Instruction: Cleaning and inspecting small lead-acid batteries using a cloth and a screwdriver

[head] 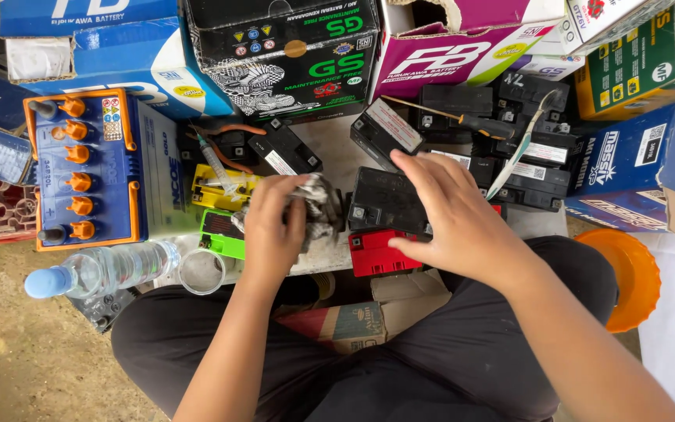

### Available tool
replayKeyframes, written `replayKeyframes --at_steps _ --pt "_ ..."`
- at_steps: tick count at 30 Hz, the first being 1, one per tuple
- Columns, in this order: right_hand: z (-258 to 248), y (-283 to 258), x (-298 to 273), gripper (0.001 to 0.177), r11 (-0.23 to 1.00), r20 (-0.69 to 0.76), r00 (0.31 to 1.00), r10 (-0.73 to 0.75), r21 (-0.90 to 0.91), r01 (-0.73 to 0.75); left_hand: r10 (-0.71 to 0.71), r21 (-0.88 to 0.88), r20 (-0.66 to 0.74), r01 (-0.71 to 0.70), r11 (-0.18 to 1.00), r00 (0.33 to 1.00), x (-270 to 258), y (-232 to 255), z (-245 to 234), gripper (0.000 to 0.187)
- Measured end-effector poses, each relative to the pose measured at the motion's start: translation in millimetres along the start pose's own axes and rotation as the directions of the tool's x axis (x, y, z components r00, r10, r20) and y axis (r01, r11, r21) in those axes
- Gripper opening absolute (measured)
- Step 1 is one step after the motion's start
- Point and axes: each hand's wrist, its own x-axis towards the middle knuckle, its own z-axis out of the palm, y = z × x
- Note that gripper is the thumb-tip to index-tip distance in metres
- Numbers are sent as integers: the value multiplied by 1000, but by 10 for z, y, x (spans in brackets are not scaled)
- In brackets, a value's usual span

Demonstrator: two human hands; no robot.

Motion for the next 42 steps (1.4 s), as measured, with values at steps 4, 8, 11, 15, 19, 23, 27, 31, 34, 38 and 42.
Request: replayKeyframes --at_steps 4,8,11,15,19,23,27,31,34,38,42 --pt "37 -156 -194 115 982 -186 974 128 162 -98 -120 -85 -136 109 990 984 142 565 -185 26" --pt "320 -91 -338 76 889 -522 835 176 448 93 -80 -196 -108 57 979 991 223 830 -37 33" --pt "544 16 -322 55 822 -582 788 200 537 188 125 -122 2 -123 985 992 264 990 295 40" --pt "649 27 -276 48 843 -500 827 258 534 59 314 145 117 -329 933 942 329 1258 508 19" --pt "811 138 -273 42 871 -480 838 261 491 10 272 169 158 -297 940 949 360 1246 343 19" --pt "899 220 -278 45 847 -514 829 219 522 100 153 205 183 -190 960 971 372 1096 140 24" --pt "924 206 -244 44 840 -544 808 228 529 119 54 239 146 -88 967 988 379 995 11 24" --pt "911 191 -226 43 839 -554 801 227 529 128 45 235 103 -69 969 994 349 1032 59 24" --pt "913 183 -228 43 829 -565 795 219 538 154 67 142 143 -88 986 987 286 1239 220 32" --pt "875 177 -221 43 848 -564 801 200 509 146 142 201 216 -187 962 966 263 1267 410 26" --pt "869 160 -207 40 847 -583 786 206 508 155 90 195 233 -137 971 968 341 1084 249 30"
